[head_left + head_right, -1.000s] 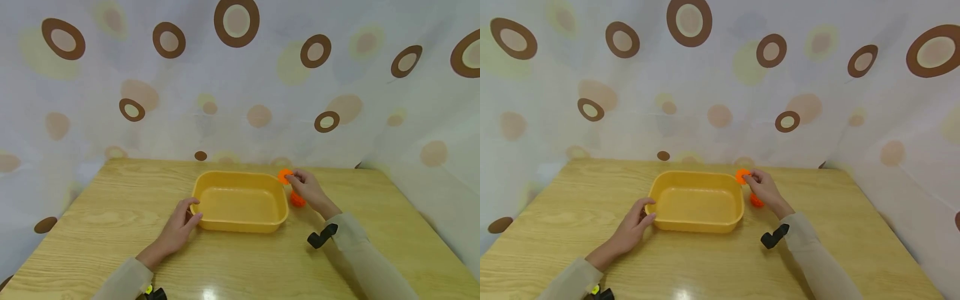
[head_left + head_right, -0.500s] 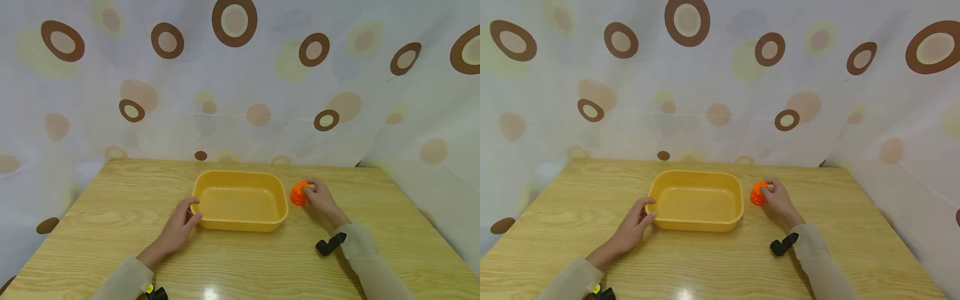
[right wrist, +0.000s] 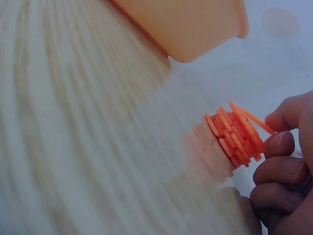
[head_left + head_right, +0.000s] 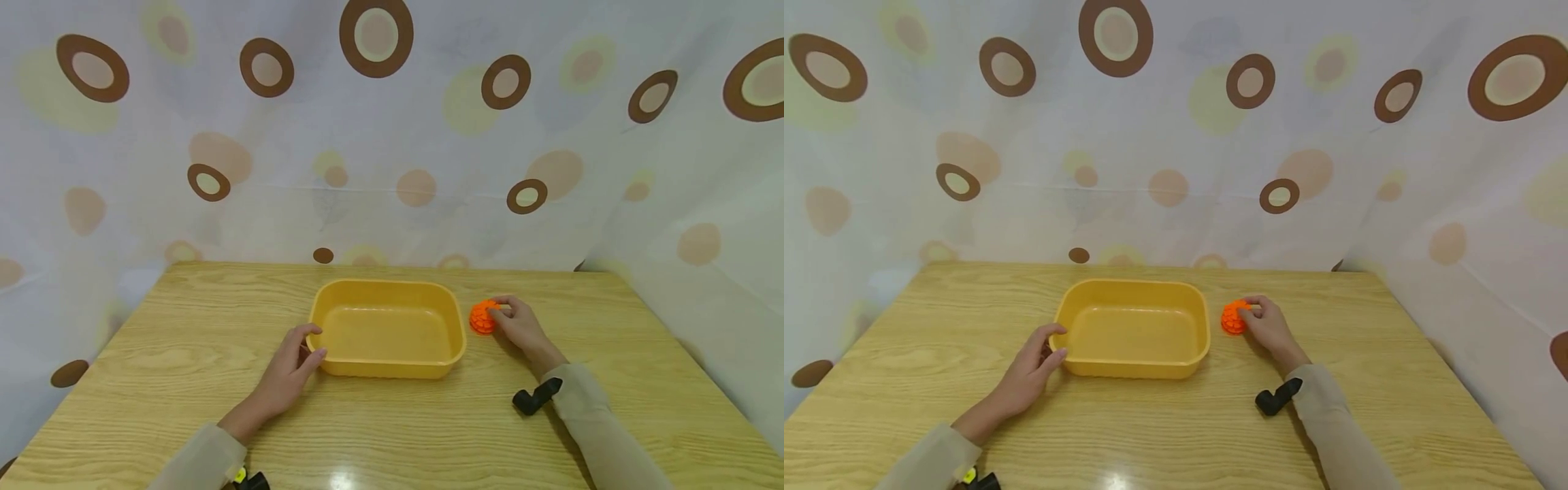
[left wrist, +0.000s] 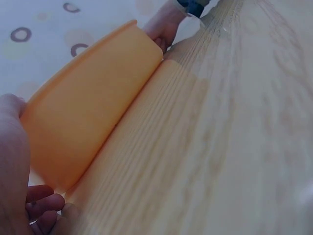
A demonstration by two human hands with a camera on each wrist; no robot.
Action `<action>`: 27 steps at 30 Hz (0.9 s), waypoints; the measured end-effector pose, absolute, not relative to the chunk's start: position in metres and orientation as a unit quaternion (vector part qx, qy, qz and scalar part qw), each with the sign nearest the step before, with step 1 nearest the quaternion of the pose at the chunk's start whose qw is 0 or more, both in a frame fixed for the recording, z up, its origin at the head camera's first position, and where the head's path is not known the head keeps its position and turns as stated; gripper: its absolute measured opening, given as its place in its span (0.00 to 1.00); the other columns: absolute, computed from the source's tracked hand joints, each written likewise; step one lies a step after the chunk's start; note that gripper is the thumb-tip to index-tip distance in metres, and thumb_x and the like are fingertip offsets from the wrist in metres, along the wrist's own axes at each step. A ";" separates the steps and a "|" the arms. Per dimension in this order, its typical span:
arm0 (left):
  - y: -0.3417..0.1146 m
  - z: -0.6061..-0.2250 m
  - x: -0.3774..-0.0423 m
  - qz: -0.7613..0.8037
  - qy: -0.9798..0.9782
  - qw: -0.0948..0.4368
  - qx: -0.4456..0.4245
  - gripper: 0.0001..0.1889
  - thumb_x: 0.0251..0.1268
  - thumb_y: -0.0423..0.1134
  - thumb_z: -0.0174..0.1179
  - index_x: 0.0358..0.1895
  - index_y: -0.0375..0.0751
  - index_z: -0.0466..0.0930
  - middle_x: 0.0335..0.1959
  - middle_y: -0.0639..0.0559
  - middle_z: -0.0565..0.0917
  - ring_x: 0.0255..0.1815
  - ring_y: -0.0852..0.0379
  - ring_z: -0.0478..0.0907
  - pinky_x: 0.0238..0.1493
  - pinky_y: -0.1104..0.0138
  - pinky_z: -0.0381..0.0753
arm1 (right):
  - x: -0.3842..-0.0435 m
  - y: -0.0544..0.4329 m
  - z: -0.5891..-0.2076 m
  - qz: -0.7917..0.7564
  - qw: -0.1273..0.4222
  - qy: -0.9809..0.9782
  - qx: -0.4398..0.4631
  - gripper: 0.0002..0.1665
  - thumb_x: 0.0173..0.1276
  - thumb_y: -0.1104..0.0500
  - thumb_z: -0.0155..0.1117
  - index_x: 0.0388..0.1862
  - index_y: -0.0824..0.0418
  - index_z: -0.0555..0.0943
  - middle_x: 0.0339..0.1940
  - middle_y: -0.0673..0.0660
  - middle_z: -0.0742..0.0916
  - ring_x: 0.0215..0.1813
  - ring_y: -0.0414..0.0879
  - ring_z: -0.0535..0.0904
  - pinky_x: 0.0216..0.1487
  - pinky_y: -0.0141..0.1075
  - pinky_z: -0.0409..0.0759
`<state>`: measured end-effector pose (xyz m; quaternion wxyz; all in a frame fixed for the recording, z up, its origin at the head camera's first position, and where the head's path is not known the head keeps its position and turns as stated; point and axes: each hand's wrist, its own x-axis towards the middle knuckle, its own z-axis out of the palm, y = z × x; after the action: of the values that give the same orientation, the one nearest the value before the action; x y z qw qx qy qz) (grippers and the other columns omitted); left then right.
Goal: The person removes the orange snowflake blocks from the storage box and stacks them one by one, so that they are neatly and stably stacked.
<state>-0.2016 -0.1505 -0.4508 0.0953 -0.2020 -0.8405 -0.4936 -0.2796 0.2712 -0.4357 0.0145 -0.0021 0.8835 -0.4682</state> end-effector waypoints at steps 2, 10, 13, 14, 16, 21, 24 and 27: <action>-0.151 -0.451 -0.202 -0.493 -0.840 0.096 -0.203 0.15 0.71 0.35 0.54 0.58 0.39 0.68 0.38 0.50 0.69 0.32 0.62 0.66 0.35 0.71 0.70 | -0.280 0.271 -0.436 -0.465 0.012 0.885 -0.005 0.26 0.74 0.56 0.54 0.64 0.70 0.68 0.41 0.63 0.85 0.35 0.36 0.76 0.38 0.28 0.74; -0.150 -0.453 -0.203 -0.495 -0.840 0.094 -0.203 0.16 0.70 0.34 0.55 0.58 0.39 0.67 0.38 0.50 0.69 0.32 0.62 0.65 0.34 0.71 0.69 | -0.279 0.270 -0.436 -0.450 0.002 0.893 -0.007 0.26 0.74 0.55 0.53 0.64 0.70 0.68 0.51 0.71 0.83 0.42 0.42 0.81 0.40 0.27 0.74; -0.150 -0.452 -0.204 -0.495 -0.840 0.090 -0.203 0.16 0.71 0.35 0.55 0.58 0.39 0.67 0.39 0.50 0.69 0.32 0.62 0.65 0.34 0.71 0.69 | -0.279 0.270 -0.437 -0.446 0.002 0.895 -0.005 0.26 0.75 0.55 0.51 0.64 0.70 0.67 0.54 0.72 0.81 0.49 0.52 0.82 0.43 0.27 0.74; -0.150 -0.452 -0.203 -0.495 -0.841 0.088 -0.203 0.16 0.71 0.35 0.55 0.58 0.39 0.67 0.38 0.50 0.69 0.32 0.62 0.65 0.34 0.71 0.69 | -0.278 0.271 -0.437 -0.447 0.003 0.895 -0.004 0.26 0.75 0.55 0.51 0.64 0.70 0.67 0.55 0.73 0.81 0.51 0.54 0.81 0.43 0.27 0.74; -0.149 -0.452 -0.203 -0.494 -0.841 0.087 -0.203 0.16 0.71 0.36 0.54 0.58 0.39 0.67 0.38 0.50 0.69 0.32 0.62 0.65 0.35 0.71 0.69 | -0.277 0.271 -0.437 -0.448 0.001 0.894 -0.004 0.25 0.75 0.55 0.50 0.64 0.70 0.66 0.55 0.73 0.80 0.51 0.53 0.81 0.42 0.27 0.74; -0.151 -0.452 -0.202 -0.492 -0.841 0.092 -0.204 0.15 0.71 0.35 0.54 0.58 0.37 0.68 0.37 0.49 0.69 0.31 0.63 0.65 0.34 0.70 0.69 | -0.273 0.269 -0.437 -0.469 -0.009 0.883 0.001 0.24 0.75 0.58 0.51 0.63 0.70 0.67 0.50 0.72 0.82 0.36 0.38 0.78 0.34 0.28 0.73; -0.150 -0.451 -0.199 -0.488 -0.846 0.092 -0.193 0.16 0.72 0.37 0.53 0.58 0.37 0.67 0.37 0.49 0.69 0.31 0.62 0.66 0.35 0.70 0.70 | -0.270 0.268 -0.435 -0.480 -0.020 0.877 0.004 0.23 0.74 0.58 0.51 0.63 0.70 0.67 0.44 0.69 0.83 0.29 0.36 0.74 0.31 0.29 0.72; -0.149 -0.450 -0.194 -0.484 -0.854 0.083 -0.172 0.17 0.73 0.40 0.52 0.60 0.37 0.67 0.40 0.48 0.70 0.34 0.60 0.66 0.37 0.70 0.71 | -0.265 0.265 -0.434 -0.489 -0.029 0.872 0.007 0.23 0.74 0.58 0.51 0.62 0.69 0.67 0.43 0.69 0.83 0.28 0.36 0.73 0.30 0.30 0.71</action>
<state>-0.1935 -0.1492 -0.4500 0.0833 -0.1720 -0.8540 -0.4840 -0.2652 0.2650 -0.4335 -0.0289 0.0074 0.8717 -0.4890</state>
